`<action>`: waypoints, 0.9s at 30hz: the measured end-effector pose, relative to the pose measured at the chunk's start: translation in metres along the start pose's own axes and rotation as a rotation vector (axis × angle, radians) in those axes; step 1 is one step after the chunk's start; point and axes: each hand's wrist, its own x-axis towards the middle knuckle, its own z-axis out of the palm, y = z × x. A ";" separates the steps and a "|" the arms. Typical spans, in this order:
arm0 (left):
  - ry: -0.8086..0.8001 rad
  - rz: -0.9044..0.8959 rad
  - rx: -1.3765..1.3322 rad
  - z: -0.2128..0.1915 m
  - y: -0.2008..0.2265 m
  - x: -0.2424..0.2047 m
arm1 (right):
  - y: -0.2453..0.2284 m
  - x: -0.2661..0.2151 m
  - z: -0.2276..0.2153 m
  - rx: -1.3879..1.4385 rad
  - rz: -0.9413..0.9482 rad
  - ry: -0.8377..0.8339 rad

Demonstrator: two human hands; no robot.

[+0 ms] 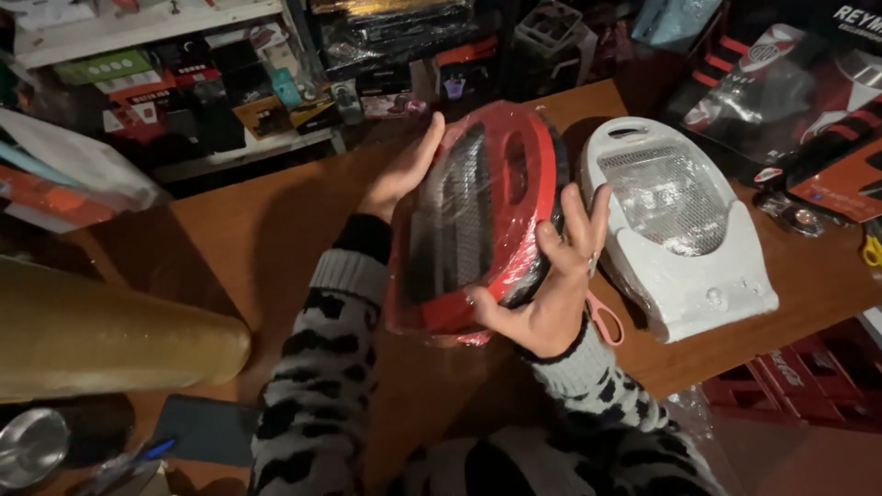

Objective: The person wraps a red electric heater and a white electric heater with plastic wrap on a wooden table. They smooth the wrap around each heater, turn them over to cover all sides, and place the red heater on top of the white one. Finally, they pick up a small metal cup and stir its contents with a spoon.

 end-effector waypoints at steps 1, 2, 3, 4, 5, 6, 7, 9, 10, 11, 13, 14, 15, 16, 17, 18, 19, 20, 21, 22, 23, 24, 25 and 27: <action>0.003 -0.006 -0.001 -0.003 0.019 -0.013 | 0.002 0.001 0.000 0.004 0.002 -0.005; 0.122 -0.040 0.178 -0.005 0.039 -0.026 | 0.005 0.002 -0.001 0.012 -0.015 -0.011; 0.240 -0.080 0.359 -0.008 0.059 -0.039 | 0.008 0.004 -0.001 0.020 -0.032 -0.017; 0.245 -0.085 0.357 -0.013 0.012 -0.025 | 0.010 0.004 -0.002 0.025 -0.033 -0.022; 0.113 -0.103 0.104 -0.019 -0.034 -0.010 | 0.013 0.005 -0.002 0.032 -0.043 -0.036; -0.017 -0.125 -0.144 -0.025 -0.081 0.004 | 0.015 0.005 -0.002 0.040 -0.054 -0.047; -0.011 -0.127 -0.143 -0.028 -0.072 -0.009 | 0.019 0.006 -0.001 0.045 -0.055 -0.049; 0.082 -0.204 -0.166 -0.034 -0.055 -0.036 | 0.026 0.006 0.000 0.113 -0.066 -0.081; 0.088 -0.207 -0.168 -0.036 -0.042 -0.052 | 0.029 0.005 0.001 0.118 -0.066 -0.085; 0.118 -0.247 -0.212 -0.037 -0.030 -0.067 | 0.032 0.004 0.003 0.150 -0.067 -0.099; 0.155 -0.289 -0.256 -0.038 -0.004 -0.098 | 0.038 0.000 0.007 0.188 -0.067 -0.117; 0.182 -0.267 -0.347 -0.038 0.008 -0.113 | 0.041 -0.003 0.009 0.195 -0.072 -0.104; 0.209 -0.243 -0.439 -0.038 0.021 -0.128 | 0.044 -0.006 0.012 0.201 -0.076 -0.092; 0.215 -0.245 -0.440 -0.040 0.008 -0.133 | 0.044 -0.007 0.013 0.206 -0.078 -0.096; 0.289 -0.239 -0.329 -0.041 -0.005 -0.137 | 0.045 -0.008 0.014 0.231 -0.093 -0.075; 0.360 -0.236 -0.217 -0.043 -0.018 -0.142 | 0.046 -0.009 0.015 0.255 -0.107 -0.054; 0.366 -0.239 -0.218 -0.039 -0.008 -0.154 | 0.048 -0.010 0.016 0.260 -0.107 -0.059; 0.402 -0.185 -0.354 -0.035 0.002 -0.166 | 0.050 -0.011 0.017 0.323 -0.115 -0.053; 0.437 -0.129 -0.490 -0.031 0.012 -0.177 | 0.052 -0.012 0.018 0.386 -0.122 -0.047; 0.441 -0.132 -0.492 -0.032 -0.011 -0.182 | 0.054 -0.011 0.017 0.389 -0.121 -0.052; 0.494 -0.176 -0.323 -0.033 -0.034 -0.186 | 0.055 -0.010 0.016 0.467 -0.110 -0.065; 0.541 -0.222 -0.152 -0.034 -0.057 -0.191 | 0.056 -0.009 0.015 0.546 -0.099 -0.077; 0.545 -0.225 -0.154 -0.030 -0.053 -0.199 | 0.057 -0.008 0.015 0.549 -0.098 -0.081; 0.608 -0.059 -0.122 -0.021 -0.043 -0.215 | 0.059 -0.007 0.014 0.638 -0.041 -0.108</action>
